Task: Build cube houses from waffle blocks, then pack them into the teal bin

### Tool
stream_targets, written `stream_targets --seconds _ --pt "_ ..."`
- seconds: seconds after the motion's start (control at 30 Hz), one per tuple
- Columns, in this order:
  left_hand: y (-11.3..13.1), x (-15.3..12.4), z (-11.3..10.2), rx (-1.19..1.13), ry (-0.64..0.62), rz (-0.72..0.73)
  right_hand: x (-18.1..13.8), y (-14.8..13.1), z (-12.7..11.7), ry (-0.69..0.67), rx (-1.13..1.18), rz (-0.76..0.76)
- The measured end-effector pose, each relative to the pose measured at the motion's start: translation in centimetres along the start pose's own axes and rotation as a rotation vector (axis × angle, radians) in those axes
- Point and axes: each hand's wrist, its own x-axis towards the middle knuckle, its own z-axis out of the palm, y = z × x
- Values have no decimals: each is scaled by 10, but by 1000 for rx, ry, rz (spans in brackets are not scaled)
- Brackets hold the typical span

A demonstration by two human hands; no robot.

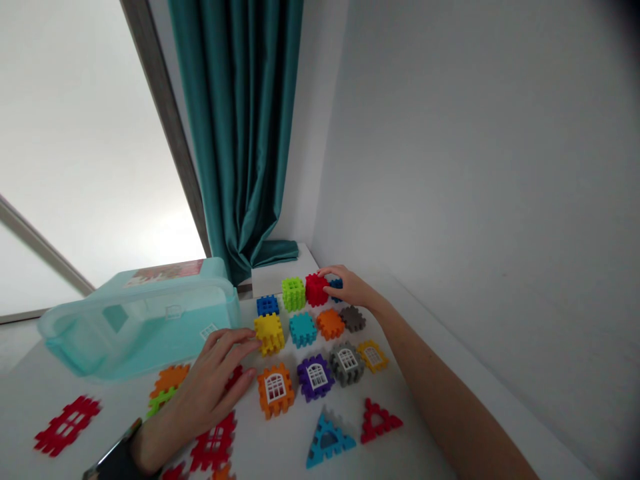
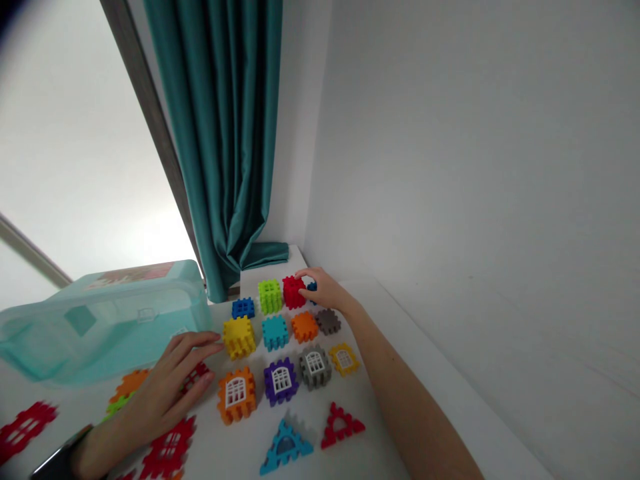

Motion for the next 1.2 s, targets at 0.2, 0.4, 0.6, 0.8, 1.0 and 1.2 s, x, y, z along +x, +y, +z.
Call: stream_targets --seconds 0.2,0.4,0.6,0.8,1.0,1.2 --pt "1 1 -1 -6 -12 10 -1 0 -1 -5 20 20" --pt "0 0 -2 -7 -15 16 -1 1 0 -10 23 29" --pt "-1 0 -1 -4 -23 20 -1 0 0 -20 27 36" --pt "-1 -1 0 -10 -27 9 -2 -1 -1 -25 36 39" --pt "4 3 -5 -11 -70 -17 -6 -14 -5 -3 32 31" --pt "8 12 -17 -37 -187 -29 -10 -59 -8 30 22 -52"
